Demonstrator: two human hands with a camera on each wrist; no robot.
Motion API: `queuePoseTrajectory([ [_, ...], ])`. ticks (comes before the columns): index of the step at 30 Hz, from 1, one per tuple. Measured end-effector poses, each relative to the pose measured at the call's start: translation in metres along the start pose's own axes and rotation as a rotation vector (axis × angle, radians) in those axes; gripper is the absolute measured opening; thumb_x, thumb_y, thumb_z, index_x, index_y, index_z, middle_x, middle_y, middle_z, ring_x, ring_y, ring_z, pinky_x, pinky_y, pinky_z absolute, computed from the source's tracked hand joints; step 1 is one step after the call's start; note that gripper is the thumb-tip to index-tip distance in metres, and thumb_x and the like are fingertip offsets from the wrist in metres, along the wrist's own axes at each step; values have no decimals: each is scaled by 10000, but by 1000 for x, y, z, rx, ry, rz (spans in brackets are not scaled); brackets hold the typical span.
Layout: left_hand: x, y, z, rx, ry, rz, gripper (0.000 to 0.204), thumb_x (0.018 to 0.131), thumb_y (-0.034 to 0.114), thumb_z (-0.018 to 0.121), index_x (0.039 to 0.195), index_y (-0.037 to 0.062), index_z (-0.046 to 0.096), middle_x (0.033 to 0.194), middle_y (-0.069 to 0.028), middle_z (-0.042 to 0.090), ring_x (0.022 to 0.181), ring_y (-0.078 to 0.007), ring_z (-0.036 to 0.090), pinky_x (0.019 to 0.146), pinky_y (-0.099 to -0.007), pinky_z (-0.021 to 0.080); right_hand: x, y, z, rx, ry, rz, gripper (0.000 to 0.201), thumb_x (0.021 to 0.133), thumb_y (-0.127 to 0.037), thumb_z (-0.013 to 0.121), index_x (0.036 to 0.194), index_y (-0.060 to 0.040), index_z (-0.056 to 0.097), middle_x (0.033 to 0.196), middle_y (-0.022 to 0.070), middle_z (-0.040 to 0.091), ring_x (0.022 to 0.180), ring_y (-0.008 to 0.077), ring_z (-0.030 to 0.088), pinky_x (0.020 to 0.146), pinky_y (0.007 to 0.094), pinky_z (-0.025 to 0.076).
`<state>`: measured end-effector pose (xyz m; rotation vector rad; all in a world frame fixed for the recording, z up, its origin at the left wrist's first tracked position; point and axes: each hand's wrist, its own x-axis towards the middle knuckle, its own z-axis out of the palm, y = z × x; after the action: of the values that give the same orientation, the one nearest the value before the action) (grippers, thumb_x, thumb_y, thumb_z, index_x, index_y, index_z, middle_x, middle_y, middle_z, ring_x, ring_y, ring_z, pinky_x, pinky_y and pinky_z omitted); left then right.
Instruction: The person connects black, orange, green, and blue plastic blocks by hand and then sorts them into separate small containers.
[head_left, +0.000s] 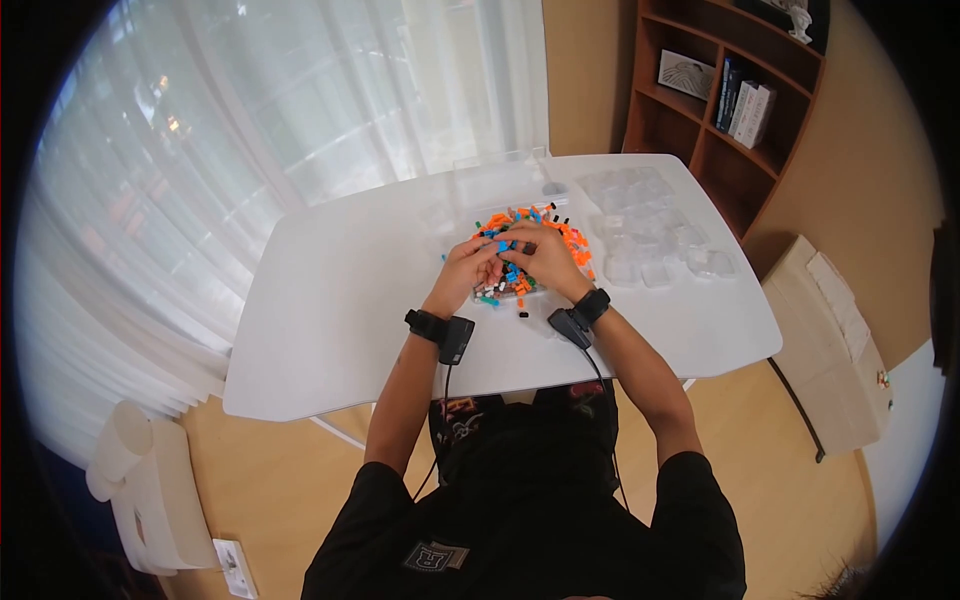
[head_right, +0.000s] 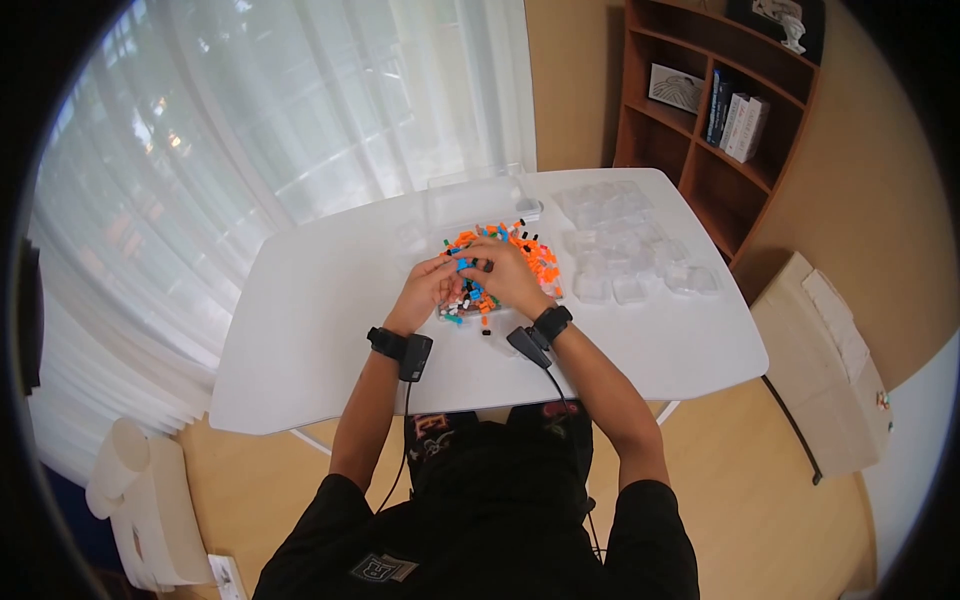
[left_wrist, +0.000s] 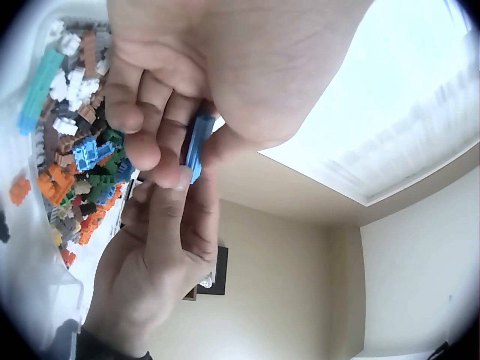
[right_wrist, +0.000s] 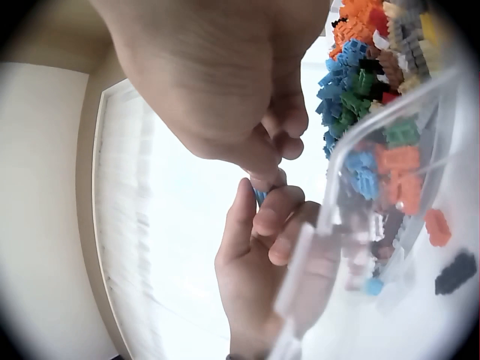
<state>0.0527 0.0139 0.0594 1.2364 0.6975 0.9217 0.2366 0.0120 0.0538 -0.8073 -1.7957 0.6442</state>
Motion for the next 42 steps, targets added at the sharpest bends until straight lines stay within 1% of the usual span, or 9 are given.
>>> queuePoseTrajectory([
  [6,1,-4,0,36,54,35,192,951,209,543,887,33,586,664,-1,537,543,-66,497,488,-202,389,-2,-1,4,-6,82,7,215,767,-18,721,978,-2,684,870,82,653,611,127,591,580,241,478],
  [9,2,-4,-5,-60,55,-2,185,953,201,541,865,44,585,656,14,525,529,-53,474,481,-195,375,-2,7,5,84,49,90,216,774,-32,727,982,2,684,876,86,668,596,124,610,565,241,482],
  [11,2,-6,-9,-106,68,-27,187,953,201,542,851,50,584,652,20,519,525,-47,463,481,-189,369,-2,11,4,263,58,148,215,779,-23,721,989,5,682,847,80,671,586,116,615,569,238,491],
  [15,-2,-2,0,-54,66,3,191,942,213,558,840,56,593,649,28,510,527,-40,448,486,-175,349,-1,4,0,148,48,137,213,781,-4,713,991,3,678,840,72,654,615,105,613,588,234,498],
  [16,-4,1,4,-7,68,-17,193,940,215,560,836,56,595,648,29,506,532,-40,448,487,-171,343,-1,0,2,121,47,73,204,782,1,712,983,6,677,840,71,643,630,103,612,591,233,498],
  [17,-3,0,3,-7,69,-17,193,940,215,560,836,56,595,648,29,506,532,-40,448,487,-171,343,0,-2,3,95,47,8,196,782,7,710,975,8,675,840,69,632,644,102,612,594,233,497],
  [21,-2,-2,0,-10,38,-34,190,940,211,564,835,57,597,645,24,502,545,-48,440,510,-181,344,-1,5,2,107,6,3,181,783,10,708,960,12,671,851,73,618,664,101,609,593,232,495],
  [26,-2,-2,-3,-65,-26,-47,177,936,205,571,842,57,600,643,18,506,549,-59,438,527,-199,350,-2,11,5,287,-12,132,139,809,14,682,941,38,646,827,72,611,640,112,626,582,229,497],
  [42,1,-8,-7,-101,-1,-41,143,936,167,568,910,34,612,668,15,529,572,-43,464,507,-184,345,-2,5,1,402,-143,195,169,881,-7,610,1042,45,615,786,64,645,673,102,629,622,238,516],
])
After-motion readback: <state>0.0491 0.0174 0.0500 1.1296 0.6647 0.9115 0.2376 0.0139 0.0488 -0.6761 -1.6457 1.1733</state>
